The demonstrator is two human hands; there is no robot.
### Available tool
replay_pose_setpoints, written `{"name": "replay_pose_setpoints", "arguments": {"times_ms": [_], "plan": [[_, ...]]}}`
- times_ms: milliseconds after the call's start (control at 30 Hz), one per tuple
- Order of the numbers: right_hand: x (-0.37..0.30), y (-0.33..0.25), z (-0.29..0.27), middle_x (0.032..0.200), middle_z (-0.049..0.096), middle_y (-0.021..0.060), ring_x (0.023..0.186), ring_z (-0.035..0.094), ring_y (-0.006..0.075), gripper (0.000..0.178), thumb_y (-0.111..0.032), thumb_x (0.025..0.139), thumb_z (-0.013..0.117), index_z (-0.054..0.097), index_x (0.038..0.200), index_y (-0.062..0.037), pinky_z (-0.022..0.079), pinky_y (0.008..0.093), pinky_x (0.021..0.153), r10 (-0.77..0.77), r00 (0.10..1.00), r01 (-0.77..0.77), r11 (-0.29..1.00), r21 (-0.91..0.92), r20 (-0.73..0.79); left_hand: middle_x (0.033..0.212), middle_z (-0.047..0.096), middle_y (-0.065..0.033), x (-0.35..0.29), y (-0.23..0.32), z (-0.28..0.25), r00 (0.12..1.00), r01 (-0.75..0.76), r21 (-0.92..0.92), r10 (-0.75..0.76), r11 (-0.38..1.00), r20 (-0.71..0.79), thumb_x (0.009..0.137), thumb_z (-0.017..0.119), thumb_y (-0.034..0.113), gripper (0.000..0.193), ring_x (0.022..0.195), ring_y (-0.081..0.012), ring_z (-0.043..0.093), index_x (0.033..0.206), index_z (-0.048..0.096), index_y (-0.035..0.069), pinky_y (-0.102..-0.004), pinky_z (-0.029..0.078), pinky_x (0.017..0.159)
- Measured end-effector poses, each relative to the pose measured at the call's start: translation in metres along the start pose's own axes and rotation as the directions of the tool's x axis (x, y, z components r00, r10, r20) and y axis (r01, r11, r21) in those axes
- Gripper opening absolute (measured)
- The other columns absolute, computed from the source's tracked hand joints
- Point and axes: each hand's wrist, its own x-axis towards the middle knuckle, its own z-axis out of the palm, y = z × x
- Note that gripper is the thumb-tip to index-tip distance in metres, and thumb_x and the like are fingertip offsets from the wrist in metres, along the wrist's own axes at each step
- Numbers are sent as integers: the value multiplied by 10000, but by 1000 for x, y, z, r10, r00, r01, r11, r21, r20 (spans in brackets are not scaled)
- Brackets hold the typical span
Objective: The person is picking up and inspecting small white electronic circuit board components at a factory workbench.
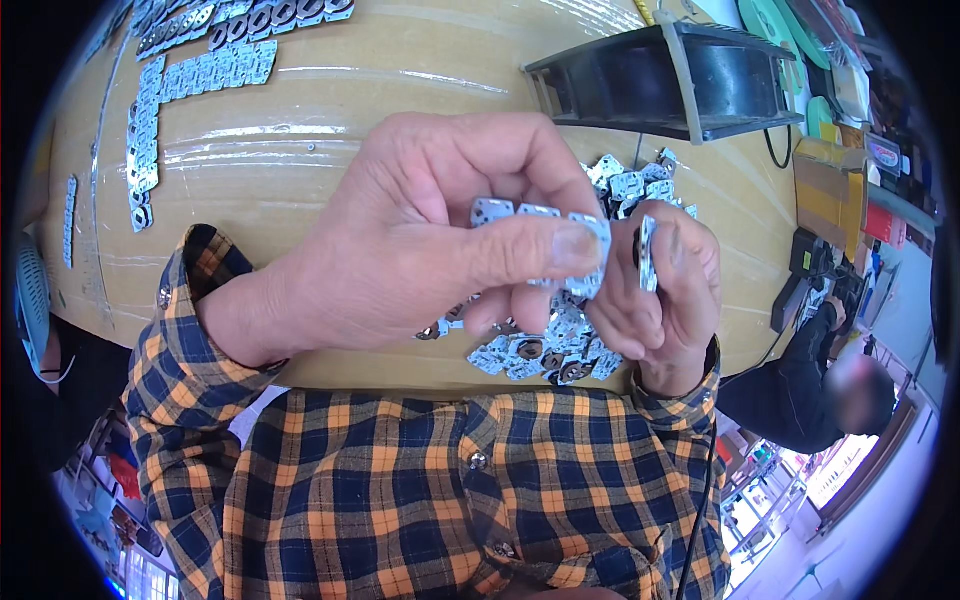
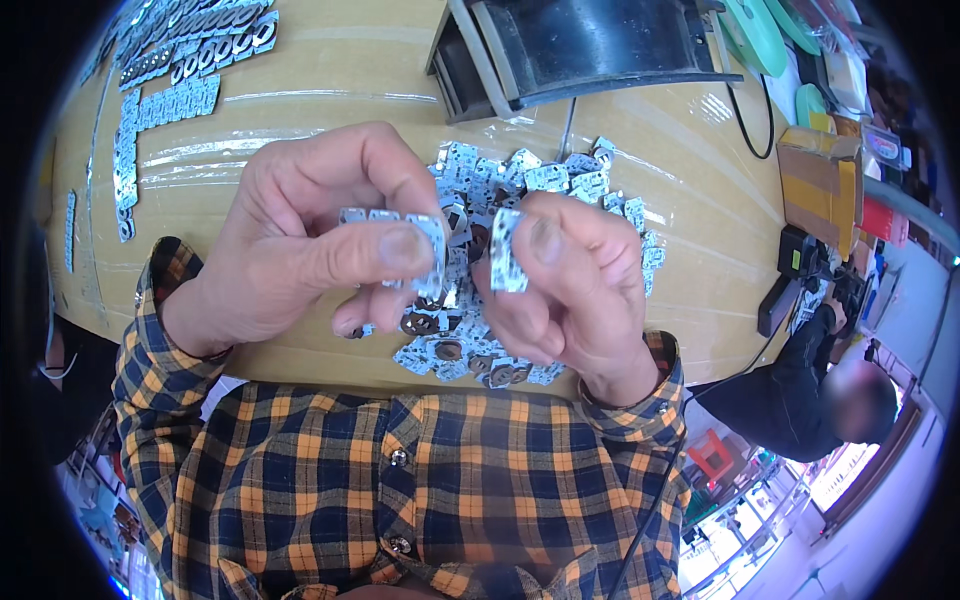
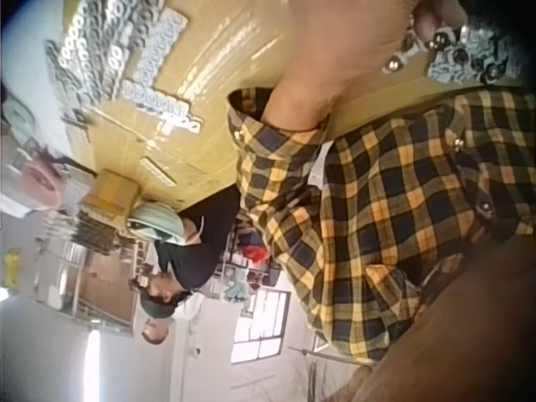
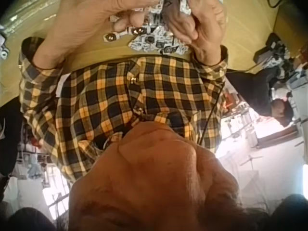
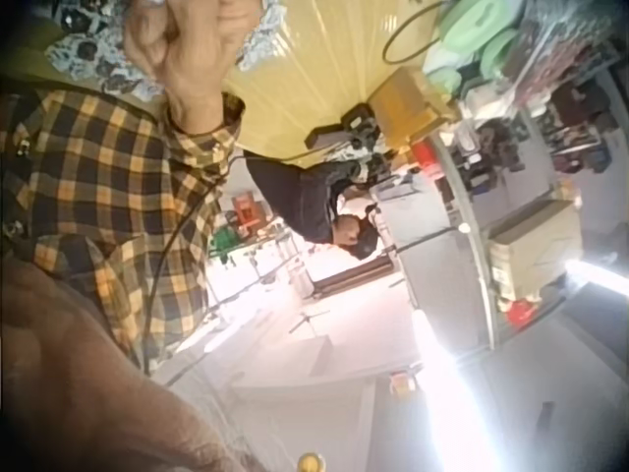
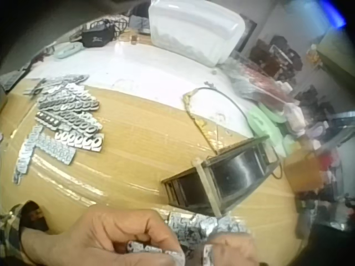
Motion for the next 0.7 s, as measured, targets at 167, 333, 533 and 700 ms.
{"name": "replay_pose_setpoints", "arguments": {"times_ms": [167,333,533,700], "plan": [[3,6,2,544,517,20,389,388,37,324,-204,1009,535,526,744,-19,304,204,360,-193,970,134,933,-335,-148,804,654,-70,2,-12,-5,913,-317,553,406,770,-41,902,644,29,177,681,-87,644,1065,619,-34,-192,485,543],[1,7,0,531,526,1,404,409,24,318,-212,999,558,560,748,-17,302,191,382,-243,957,130,844,-520,-156,859,670,-115,6,-14,-5,780,-457,809,604,370,165,809,685,-52,278,726,-173,660,1081,637,-22,-260,495,592],[1,7,0,533,524,-10,412,410,18,304,-205,993,565,577,757,-13,297,185,389,-234,962,122,830,-544,-142,876,671,-136,5,-17,-2,706,-475,843,681,252,194,746,714,-81,328,731,-244,658,1057,650,-2,-296,496,607],[2,6,0,532,521,-16,413,411,17,292,-196,991,567,584,764,-13,296,184,389,-232,964,126,826,-550,-127,857,668,-135,5,-18,-2,710,-452,856,683,252,173,749,716,-76,313,717,-242,652,1047,650,-5,-295,491,599]]}}
